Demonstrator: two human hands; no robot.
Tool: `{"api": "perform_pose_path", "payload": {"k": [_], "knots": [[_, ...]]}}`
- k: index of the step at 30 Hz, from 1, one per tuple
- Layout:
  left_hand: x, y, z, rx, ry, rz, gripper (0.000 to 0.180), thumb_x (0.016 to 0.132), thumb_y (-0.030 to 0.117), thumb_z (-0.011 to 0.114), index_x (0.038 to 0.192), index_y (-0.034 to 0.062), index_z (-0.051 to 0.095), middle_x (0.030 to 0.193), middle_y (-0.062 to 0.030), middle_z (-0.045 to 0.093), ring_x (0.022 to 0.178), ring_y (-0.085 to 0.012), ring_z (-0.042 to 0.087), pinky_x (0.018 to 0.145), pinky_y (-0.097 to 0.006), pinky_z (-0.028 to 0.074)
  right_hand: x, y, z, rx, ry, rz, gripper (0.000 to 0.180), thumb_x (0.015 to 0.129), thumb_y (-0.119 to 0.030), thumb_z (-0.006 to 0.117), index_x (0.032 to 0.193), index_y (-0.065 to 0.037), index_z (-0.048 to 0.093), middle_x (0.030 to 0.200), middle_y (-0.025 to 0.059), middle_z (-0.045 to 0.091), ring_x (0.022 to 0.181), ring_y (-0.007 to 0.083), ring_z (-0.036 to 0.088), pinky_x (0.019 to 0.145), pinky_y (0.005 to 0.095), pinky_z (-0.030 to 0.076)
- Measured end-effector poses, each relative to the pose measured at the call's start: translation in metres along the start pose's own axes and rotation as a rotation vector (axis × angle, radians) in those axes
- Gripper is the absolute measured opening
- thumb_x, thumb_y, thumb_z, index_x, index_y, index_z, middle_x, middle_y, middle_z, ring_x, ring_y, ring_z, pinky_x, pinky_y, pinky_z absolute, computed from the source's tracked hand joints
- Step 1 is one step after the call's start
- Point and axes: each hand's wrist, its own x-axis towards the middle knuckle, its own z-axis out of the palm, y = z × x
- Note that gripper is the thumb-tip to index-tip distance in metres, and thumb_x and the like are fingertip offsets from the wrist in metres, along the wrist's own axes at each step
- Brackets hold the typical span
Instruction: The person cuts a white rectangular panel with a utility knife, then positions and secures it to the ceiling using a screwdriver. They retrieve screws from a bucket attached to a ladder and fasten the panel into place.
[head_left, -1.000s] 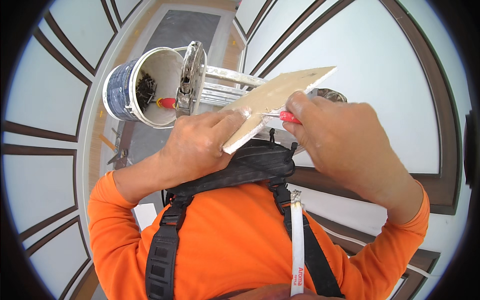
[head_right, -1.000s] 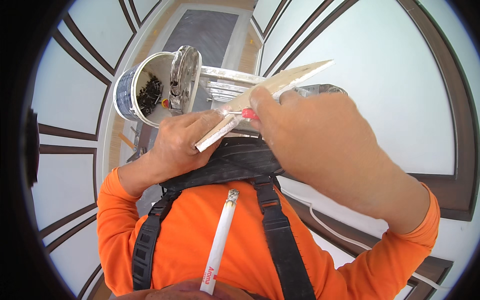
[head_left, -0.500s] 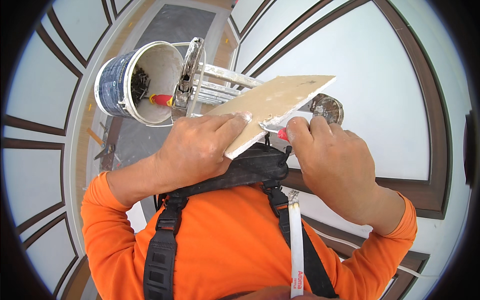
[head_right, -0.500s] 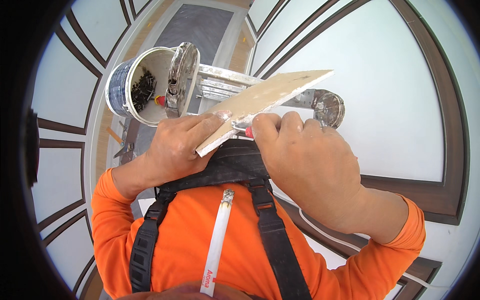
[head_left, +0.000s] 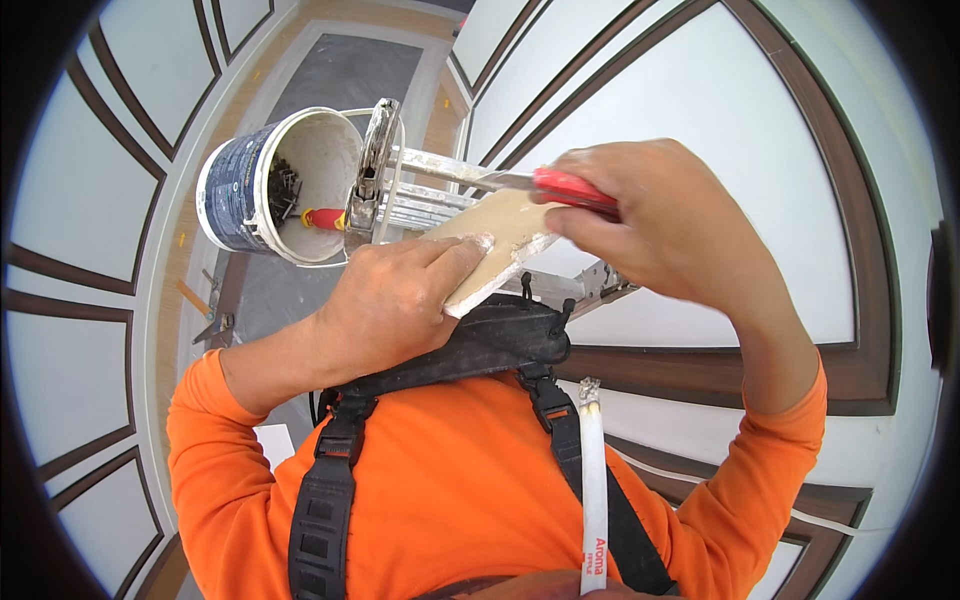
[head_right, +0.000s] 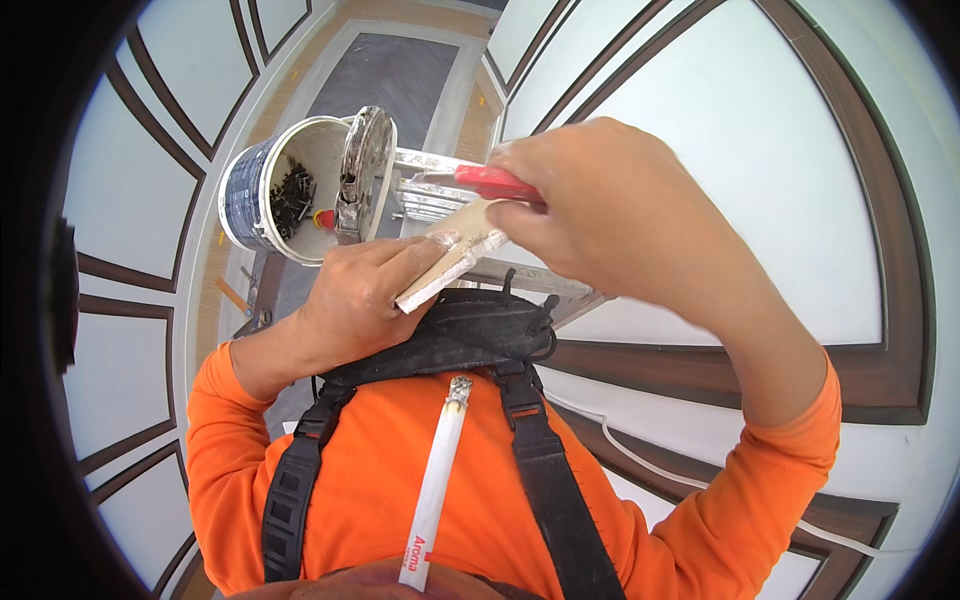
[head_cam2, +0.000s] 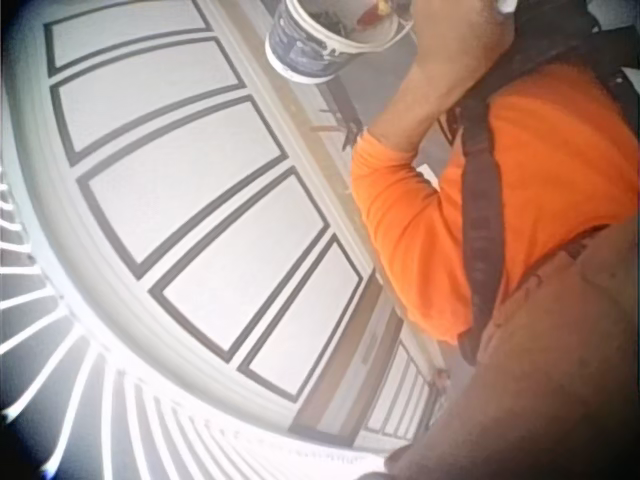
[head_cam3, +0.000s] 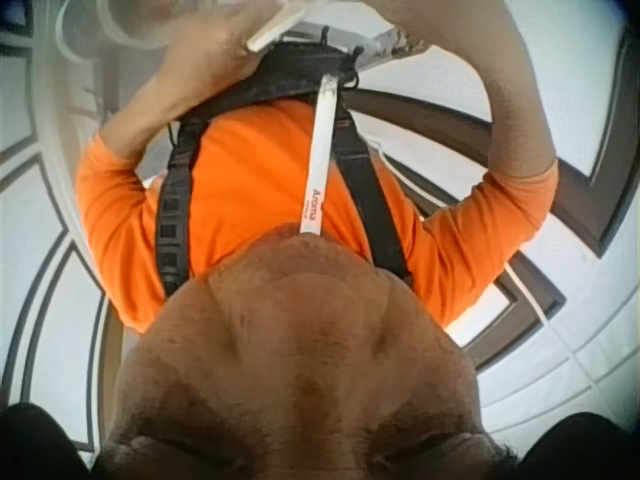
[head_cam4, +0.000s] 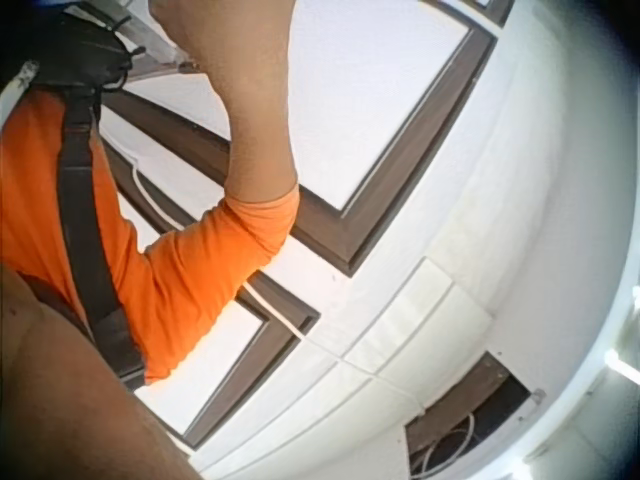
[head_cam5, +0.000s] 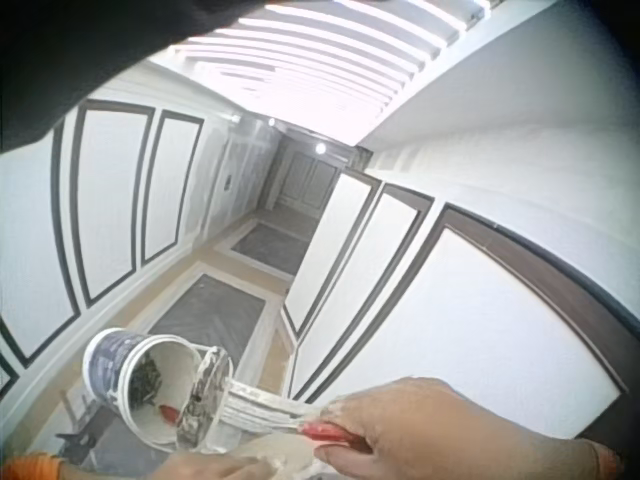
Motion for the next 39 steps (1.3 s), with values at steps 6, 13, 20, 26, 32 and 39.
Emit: {"api": "perform_pose_path", "payload": {"k": [6, 13, 20, 26, 32, 39], "knots": [[0.003, 0.000, 0.002, -0.002, 0.058, -0.008, 0.034, 0.078, 0.005, 0.079, 0.111, 0.0028, 0.070, 0.085, -0.0112, 0.073, 0.070, -0.0299, 0.072, 0.057, -0.038, 0.056, 0.027, 0.004, 0.005, 0.247, -0.352, 0.106, 0.029, 0.087, -0.027, 0.070, 0.089, 0.002, 0.072, 0.070, 0.0184, 0.064, 0.067, 0.0372, 0.063, 0.066, 0.0444, 0.051], [0.003, 0.000, -0.003, 0.002, 0.037, -0.020, 0.037, 0.078, 0.005, 0.079, 0.114, 0.0019, 0.071, 0.088, -0.0121, 0.074, 0.072, -0.0299, 0.073, 0.058, -0.037, 0.057, 0.032, -0.004, 0.019, 0.058, -0.261, 0.067, 0.031, 0.090, -0.023, 0.064, 0.085, 0.006, 0.070, 0.069, 0.0205, 0.066, 0.066, 0.0370, 0.066, 0.069, 0.0452, 0.055], [0.010, -0.002, 0.005, -0.054, 0.155, 0.005, 0.061, 0.072, 0.003, 0.073, 0.133, 0.0098, 0.065, 0.105, -0.0119, 0.076, 0.077, -0.0292, 0.074, 0.062, -0.039, 0.060, 0.050, 0.026, -0.010, 0.206, 0.095, 0.380, 0.038, 0.093, -0.034, 0.068, 0.087, 0.004, 0.071, 0.062, 0.0117, 0.060, 0.056, 0.0242, 0.054, 0.058, 0.0379, 0.045], [0.011, 0.008, 0.003, -0.028, 0.022, 0.099, 0.058, 0.083, 0.007, 0.064, 0.140, 0.0143, 0.059, 0.117, -0.0088, 0.073, 0.081, -0.0298, 0.075, 0.060, -0.039, 0.061, 0.094, -0.009, 0.016, -0.261, 0.297, -0.373, 0.021, 0.094, -0.026, 0.072, 0.094, -0.006, 0.067, 0.078, 0.0090, 0.064, 0.073, 0.0219, 0.066, 0.065, 0.0389, 0.049], [0.007, 0.004, 0.007, -0.031, 0.061, 0.073, 0.047, 0.083, 0.008, 0.065, 0.130, 0.0088, 0.065, 0.114, -0.0093, 0.074, 0.083, -0.0303, 0.075, 0.064, -0.041, 0.061, 0.160, -0.045, 0.038, -0.613, -0.088, -0.554, 0.014, 0.091, -0.016, 0.066, 0.096, -0.003, 0.069, 0.087, 0.0132, 0.071, 0.083, 0.0313, 0.072, 0.072, 0.0423, 0.055], [0.010, -0.005, 0.007, -0.134, 0.157, -0.130, 0.032, 0.088, 0.009, 0.072, 0.119, 0.0057, 0.073, 0.104, -0.0121, 0.077, 0.087, -0.0305, 0.075, 0.070, -0.040, 0.061, 0.259, -0.072, 0.117, -0.577, -0.747, -0.507, 0.026, 0.086, -0.008, 0.062, 0.104, 0.001, 0.078, 0.099, 0.0233, 0.076, 0.086, 0.0365, 0.073, 0.073, 0.0483, 0.057]]}}
